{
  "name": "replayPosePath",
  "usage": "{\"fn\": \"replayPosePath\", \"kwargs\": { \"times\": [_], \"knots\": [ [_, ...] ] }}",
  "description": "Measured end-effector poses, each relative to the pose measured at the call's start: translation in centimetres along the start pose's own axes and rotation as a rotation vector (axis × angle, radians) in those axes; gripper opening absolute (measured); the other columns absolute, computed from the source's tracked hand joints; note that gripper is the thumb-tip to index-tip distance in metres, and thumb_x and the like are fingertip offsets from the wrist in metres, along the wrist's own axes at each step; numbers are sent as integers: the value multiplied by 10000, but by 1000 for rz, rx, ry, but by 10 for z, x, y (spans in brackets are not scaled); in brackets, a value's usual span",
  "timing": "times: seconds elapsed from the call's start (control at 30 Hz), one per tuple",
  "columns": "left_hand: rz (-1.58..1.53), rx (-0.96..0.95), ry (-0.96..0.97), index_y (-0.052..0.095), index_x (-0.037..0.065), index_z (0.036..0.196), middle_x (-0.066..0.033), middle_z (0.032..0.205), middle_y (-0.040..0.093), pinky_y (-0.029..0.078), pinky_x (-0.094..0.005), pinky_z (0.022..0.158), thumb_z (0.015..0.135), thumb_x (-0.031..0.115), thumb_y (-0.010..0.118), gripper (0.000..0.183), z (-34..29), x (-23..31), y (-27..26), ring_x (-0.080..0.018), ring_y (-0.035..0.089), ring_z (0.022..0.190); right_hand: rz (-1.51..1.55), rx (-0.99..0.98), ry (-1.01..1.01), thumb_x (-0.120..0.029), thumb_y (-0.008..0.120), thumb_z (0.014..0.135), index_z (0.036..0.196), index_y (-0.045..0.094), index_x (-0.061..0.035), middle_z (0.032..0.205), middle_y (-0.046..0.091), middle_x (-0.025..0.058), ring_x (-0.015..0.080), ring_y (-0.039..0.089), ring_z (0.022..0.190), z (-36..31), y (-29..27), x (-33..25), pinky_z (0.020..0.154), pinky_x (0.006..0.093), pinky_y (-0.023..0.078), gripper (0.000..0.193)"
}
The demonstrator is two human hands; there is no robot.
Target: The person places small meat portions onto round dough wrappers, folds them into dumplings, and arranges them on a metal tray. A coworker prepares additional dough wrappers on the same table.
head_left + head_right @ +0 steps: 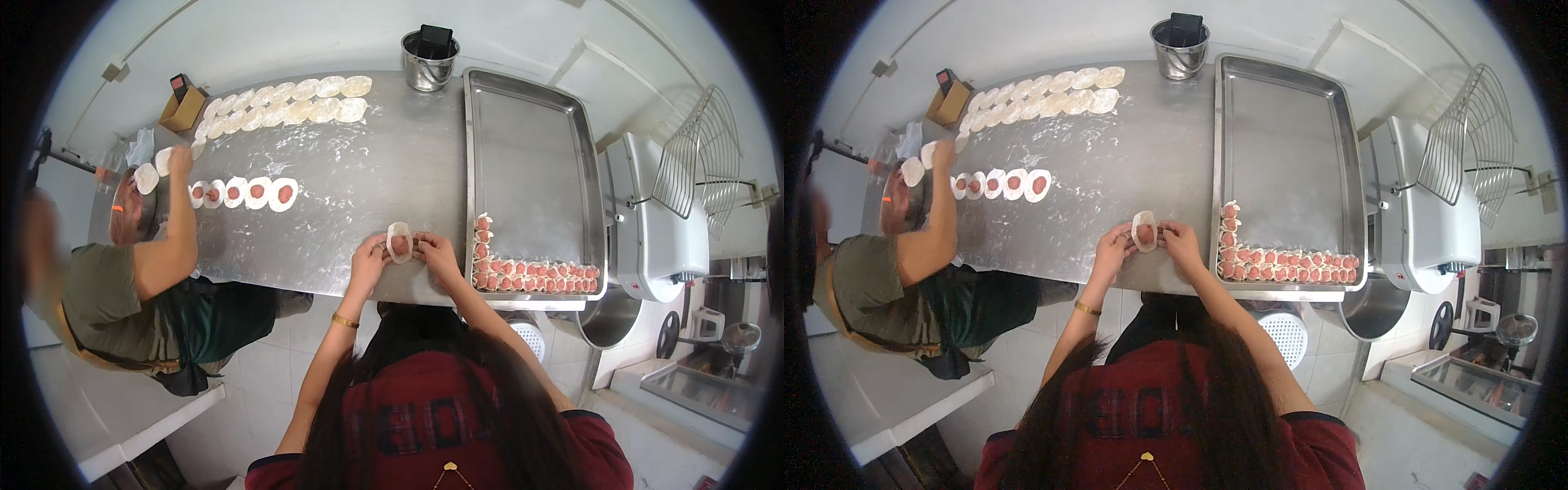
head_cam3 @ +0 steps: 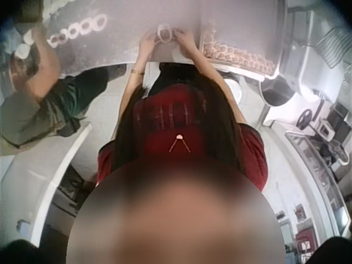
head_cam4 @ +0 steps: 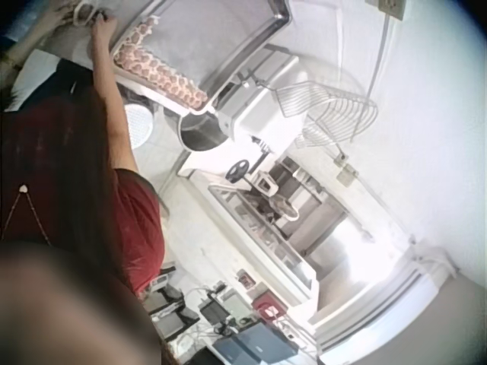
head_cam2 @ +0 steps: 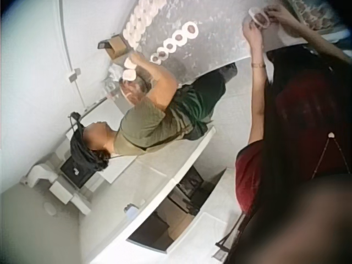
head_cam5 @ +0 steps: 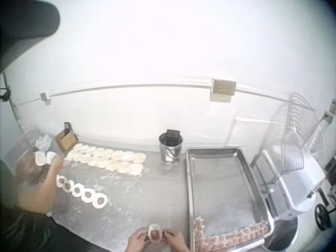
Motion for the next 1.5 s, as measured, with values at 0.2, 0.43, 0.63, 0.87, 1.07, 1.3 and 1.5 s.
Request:
{"fn": "replayPosePath", "kwargs": {
  "times": [0.2, 0.43, 0.63, 0.87, 1.07, 1.3, 1.5],
  "knots": [
    [107, 13, 111, 602, -28, 1068, -98, 998, 631, 549, -270, 723, 872, -30, 537, 207, -6, 7, 0, -172, 637, 890, -184, -7, -159, -8, 644, 760, 1026, 653, 21, 920, 678, 88, 148, 627, 803, -9, 6, -8, 739, 274, 499, 268],
    [-137, -36, 65, 584, 7, 970, -53, 921, 612, 532, -251, 715, 863, 25, 617, 113, -8, 3, 2, -120, 608, 822, 156, -1, -140, 7, 652, 779, 960, 629, 24, 925, 664, 82, 146, 621, 851, -28, 11, -37, 784, 258, 481, 183],
    [-327, -45, 93, 567, 9, 1001, -56, 936, 607, 530, -271, 771, 872, 22, 595, 133, -26, 22, 17, -138, 605, 862, -3, -32, -187, 17, 642, 767, 996, 626, 41, 932, 669, 97, 174, 629, 863, -36, 11, -51, 810, 275, 474, 231],
    [-193, -117, 25, 580, 7, 1032, -98, 1072, 601, 506, -276, 837, 840, 11, 614, 195, -25, 16, 18, -161, 593, 962, -545, -8, -295, 9, 678, 746, 1025, 645, 18, 909, 662, 62, 123, 620, 837, -27, -2, -61, 714, 259, 500, 281],
    [564, -10, 558, 613, 8, 919, -100, 977, 659, 515, -260, 789, 756, -17, 678, 177, -25, 32, 23, -144, 632, 903, -655, -72, -473, 25, 658, 723, 1009, 645, 25, 891, 665, 92, 196, 651, 805, -33, 7, -67, 724, 303, 518, 286],
    [424, 1, 301, 597, -3, 916, -119, 881, 682, 543, -291, 725, 722, -27, 718, 231, -21, 24, 33, -196, 684, 815, -895, -188, -496, 67, 599, 698, 957, 647, -5, 878, 640, 135, 290, 643, 800, -24, 16, -68, 707, 334, 514, 273],
    [583, -48, 324, 612, -8, 935, -130, 823, 684, 546, -309, 707, 732, 17, 727, 235, -20, 34, 41, -212, 689, 797, -1057, -118, -635, 60, 591, 677, 926, 654, -34, 862, 630, 146, 334, 628, 809, -33, 12, -75, 714, 366, 504, 273]
  ]
}}
Point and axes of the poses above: each hand's wrist, its own z-axis towards the middle knuckle, its own y-axis out of the palm, x = y × z, the point moved 8 cm from there along z, towards the middle knuckle
